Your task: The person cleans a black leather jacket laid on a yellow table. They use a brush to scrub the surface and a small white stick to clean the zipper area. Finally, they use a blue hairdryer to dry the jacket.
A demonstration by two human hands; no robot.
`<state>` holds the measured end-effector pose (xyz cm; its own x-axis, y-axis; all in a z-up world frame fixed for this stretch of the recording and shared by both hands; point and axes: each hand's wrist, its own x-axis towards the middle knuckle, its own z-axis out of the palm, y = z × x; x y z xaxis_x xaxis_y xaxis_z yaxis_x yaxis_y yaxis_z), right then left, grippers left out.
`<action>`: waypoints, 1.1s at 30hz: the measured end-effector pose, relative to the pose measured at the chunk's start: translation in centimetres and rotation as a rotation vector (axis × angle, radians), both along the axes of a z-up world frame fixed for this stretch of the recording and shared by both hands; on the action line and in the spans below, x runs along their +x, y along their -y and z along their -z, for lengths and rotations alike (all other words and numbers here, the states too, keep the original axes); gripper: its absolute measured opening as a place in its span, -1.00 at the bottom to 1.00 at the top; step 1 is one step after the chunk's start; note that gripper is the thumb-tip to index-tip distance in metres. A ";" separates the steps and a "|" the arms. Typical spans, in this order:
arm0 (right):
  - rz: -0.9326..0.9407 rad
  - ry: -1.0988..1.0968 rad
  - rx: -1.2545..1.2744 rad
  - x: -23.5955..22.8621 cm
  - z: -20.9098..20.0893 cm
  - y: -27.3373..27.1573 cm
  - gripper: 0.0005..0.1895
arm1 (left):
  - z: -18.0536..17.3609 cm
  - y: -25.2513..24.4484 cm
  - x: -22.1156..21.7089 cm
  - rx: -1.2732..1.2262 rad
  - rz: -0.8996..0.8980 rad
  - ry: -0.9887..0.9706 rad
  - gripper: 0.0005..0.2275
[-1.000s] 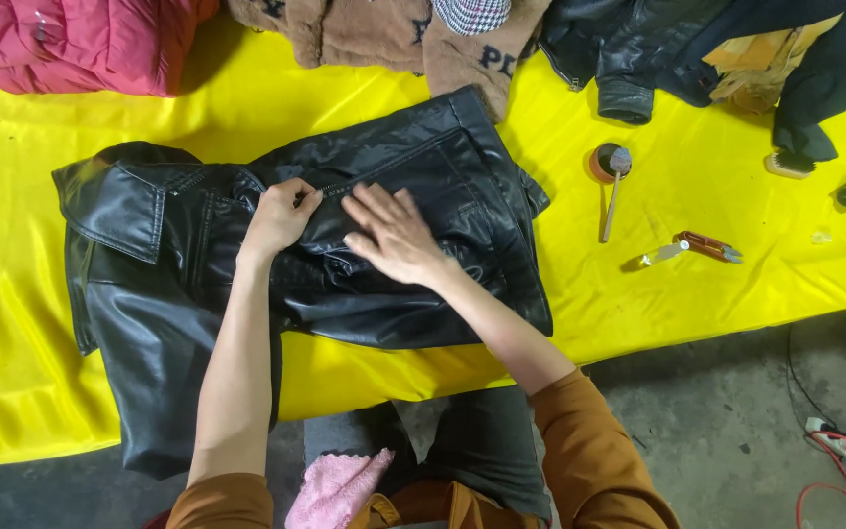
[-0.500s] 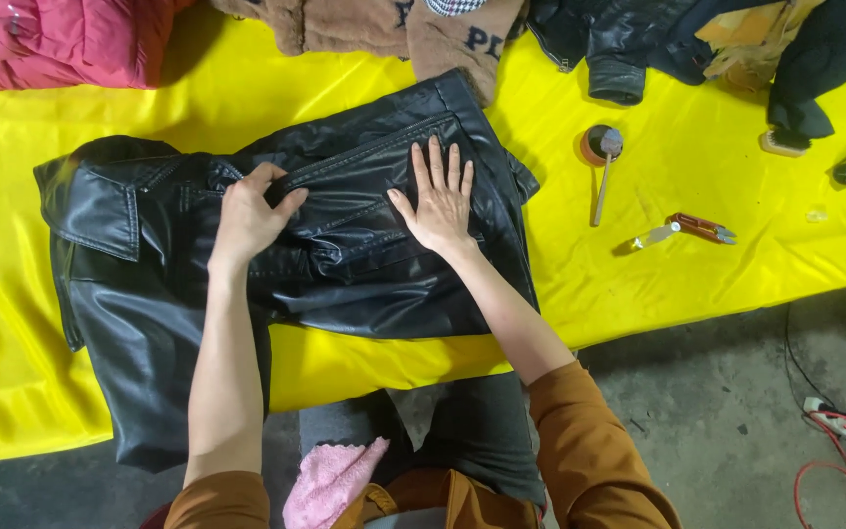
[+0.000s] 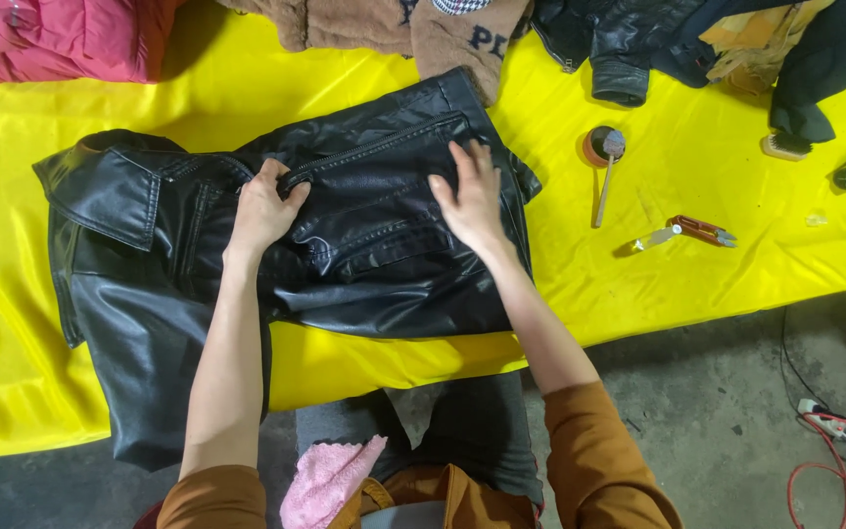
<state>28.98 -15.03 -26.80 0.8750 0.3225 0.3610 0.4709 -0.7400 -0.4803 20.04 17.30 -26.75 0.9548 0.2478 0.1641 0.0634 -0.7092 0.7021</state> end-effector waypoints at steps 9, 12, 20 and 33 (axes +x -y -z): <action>0.098 0.484 0.207 -2.1 -5.9 18.3 -0.61 | -3.8 1.3 -1.7 -0.099 -0.004 -0.124 -0.45; 0.327 0.386 0.211 -3.6 -6.1 22.8 -0.50 | -2.7 0.8 -1.1 -0.108 -0.005 -0.097 -0.47; 0.618 0.150 -0.002 -6.3 -5.2 23.6 -0.24 | -1.1 -0.1 -0.6 -0.066 -0.085 -0.047 -0.71; 0.563 0.139 0.015 -4.6 -0.9 23.9 -0.47 | -0.3 0.0 -0.2 -0.115 -0.067 0.060 -0.72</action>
<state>24.39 -38.92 -25.93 0.8544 -0.1851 0.4856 0.0659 -0.8883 -0.4544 19.82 17.33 -26.49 0.9249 0.3311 0.1866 0.0637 -0.6190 0.7828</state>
